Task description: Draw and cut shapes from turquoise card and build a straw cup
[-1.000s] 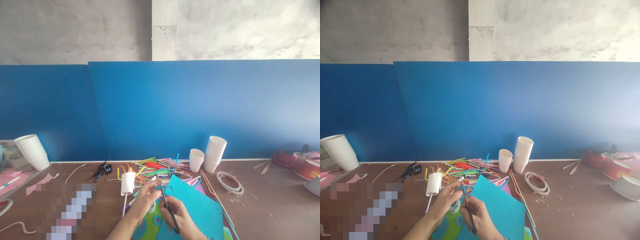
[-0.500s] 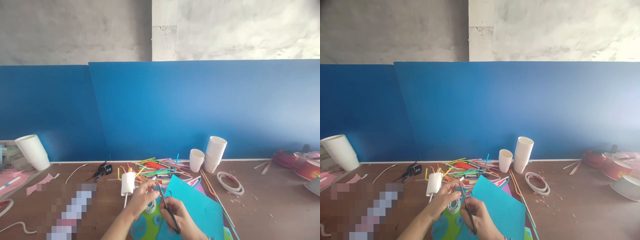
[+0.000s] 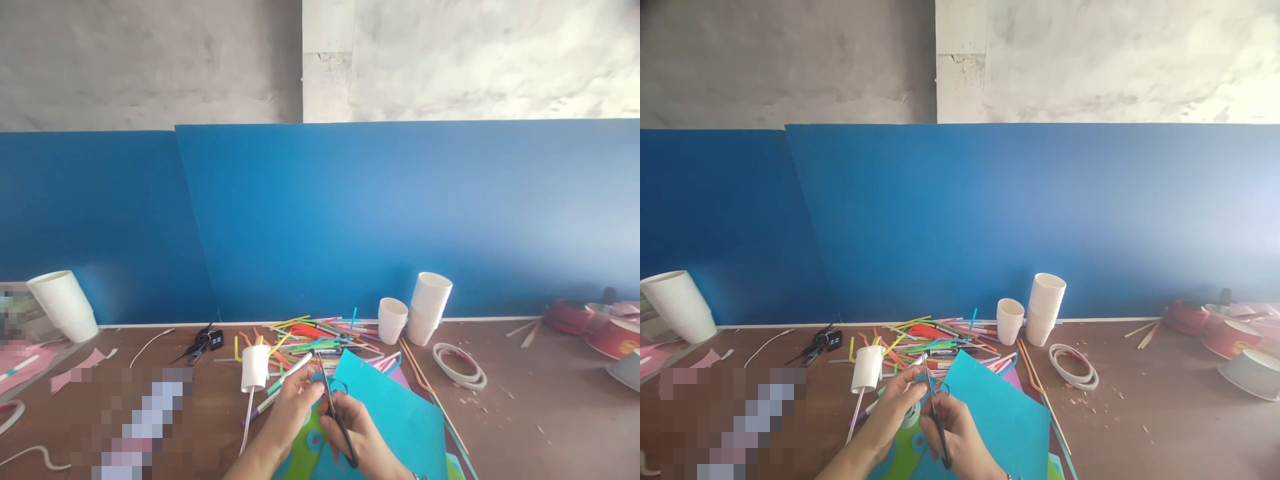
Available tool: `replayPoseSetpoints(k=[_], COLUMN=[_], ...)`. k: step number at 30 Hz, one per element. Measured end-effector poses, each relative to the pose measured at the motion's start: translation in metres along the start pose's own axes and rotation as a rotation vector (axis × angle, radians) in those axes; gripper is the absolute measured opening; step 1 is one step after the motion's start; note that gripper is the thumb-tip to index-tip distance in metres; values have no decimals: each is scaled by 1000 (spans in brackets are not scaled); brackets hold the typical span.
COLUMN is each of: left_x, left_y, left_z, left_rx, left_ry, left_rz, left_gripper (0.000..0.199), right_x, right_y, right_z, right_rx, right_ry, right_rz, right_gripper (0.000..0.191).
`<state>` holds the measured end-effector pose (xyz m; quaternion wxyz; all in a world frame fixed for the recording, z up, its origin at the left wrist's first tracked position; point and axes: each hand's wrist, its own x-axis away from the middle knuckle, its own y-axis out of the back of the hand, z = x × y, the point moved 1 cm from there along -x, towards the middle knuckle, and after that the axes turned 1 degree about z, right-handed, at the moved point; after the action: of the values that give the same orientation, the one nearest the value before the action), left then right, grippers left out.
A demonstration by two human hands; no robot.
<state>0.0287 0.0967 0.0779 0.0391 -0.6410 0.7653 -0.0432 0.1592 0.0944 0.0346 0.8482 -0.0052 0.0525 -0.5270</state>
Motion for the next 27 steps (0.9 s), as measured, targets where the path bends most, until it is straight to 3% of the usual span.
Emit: replayPoseSetpoints(k=[9,12,19,27], left_x=[0,-1,-5,-5], left_y=[5,8,17,9], left_z=[-12,-11,-5,6], left_rx=[-61,-92,-107,-28], left_ry=[-21,0,-15,16], left_rz=[59,23,72,-36], left_gripper=[18,21,17,30], right_x=[1,1,1,0], right_y=[1,2,2,3], right_z=[2,1,-1,0], right_rx=[-8,-7,18,37], right_ry=[-21,-45,-76,-85], right_rz=[1,8,9,-24], right_gripper=[43,44,46,51])
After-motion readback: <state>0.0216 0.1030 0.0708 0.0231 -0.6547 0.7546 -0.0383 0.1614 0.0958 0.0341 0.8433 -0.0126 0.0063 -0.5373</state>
